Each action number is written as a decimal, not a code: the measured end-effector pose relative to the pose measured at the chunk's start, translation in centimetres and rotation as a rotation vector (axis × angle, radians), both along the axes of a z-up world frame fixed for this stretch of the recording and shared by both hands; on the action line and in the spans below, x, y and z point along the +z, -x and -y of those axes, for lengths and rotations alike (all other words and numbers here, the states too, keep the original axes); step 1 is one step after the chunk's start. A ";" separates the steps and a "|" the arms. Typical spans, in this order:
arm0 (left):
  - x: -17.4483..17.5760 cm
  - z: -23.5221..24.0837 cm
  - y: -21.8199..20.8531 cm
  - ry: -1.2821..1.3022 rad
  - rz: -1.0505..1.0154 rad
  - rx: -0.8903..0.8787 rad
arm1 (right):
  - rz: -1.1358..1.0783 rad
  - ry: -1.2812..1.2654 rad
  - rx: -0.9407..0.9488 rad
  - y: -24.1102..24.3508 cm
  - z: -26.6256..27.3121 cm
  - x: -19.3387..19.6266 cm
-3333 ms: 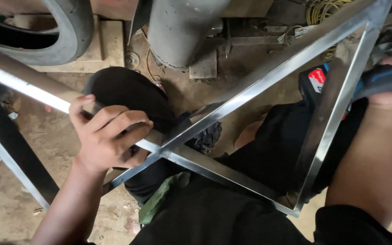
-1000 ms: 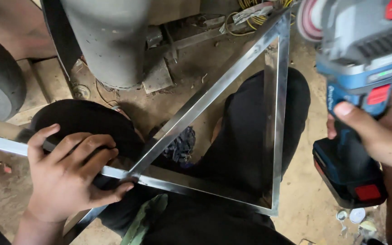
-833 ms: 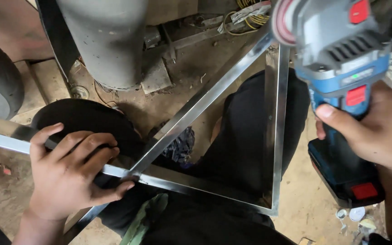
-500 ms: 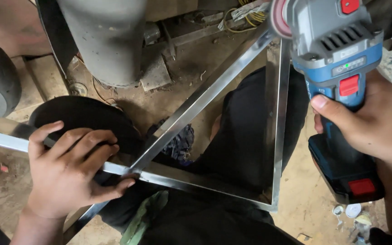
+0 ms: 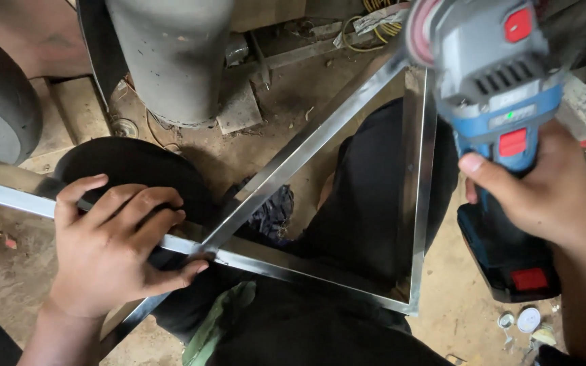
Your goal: Using a handheld cordless angle grinder to polish and smooth the welded joints of a triangular metal frame.
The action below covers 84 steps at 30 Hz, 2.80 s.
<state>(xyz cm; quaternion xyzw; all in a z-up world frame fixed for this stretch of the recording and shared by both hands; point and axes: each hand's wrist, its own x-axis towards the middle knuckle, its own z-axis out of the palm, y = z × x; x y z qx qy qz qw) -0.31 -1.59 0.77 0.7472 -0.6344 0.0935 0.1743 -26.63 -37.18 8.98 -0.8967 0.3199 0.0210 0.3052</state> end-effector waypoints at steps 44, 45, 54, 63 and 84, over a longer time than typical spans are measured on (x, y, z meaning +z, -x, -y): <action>0.0 -0.6 0.4 -0.002 0.055 -0.015 | 0.026 -0.030 -0.080 1.3 -3.5 -1.4; 0.0 -0.7 0.4 -0.002 0.057 -0.016 | 0.022 -0.039 -0.067 1.3 -3.7 -1.4; -0.4 -0.9 0.5 0.011 0.079 -0.028 | -0.181 -0.088 -0.128 1.8 -5.7 -1.3; -0.5 -1.3 0.7 0.029 0.081 -0.026 | -0.014 0.090 -0.029 1.5 -2.6 -0.3; -0.3 -1.1 0.8 0.034 0.079 -0.028 | -0.110 0.012 -0.097 1.1 -4.0 0.6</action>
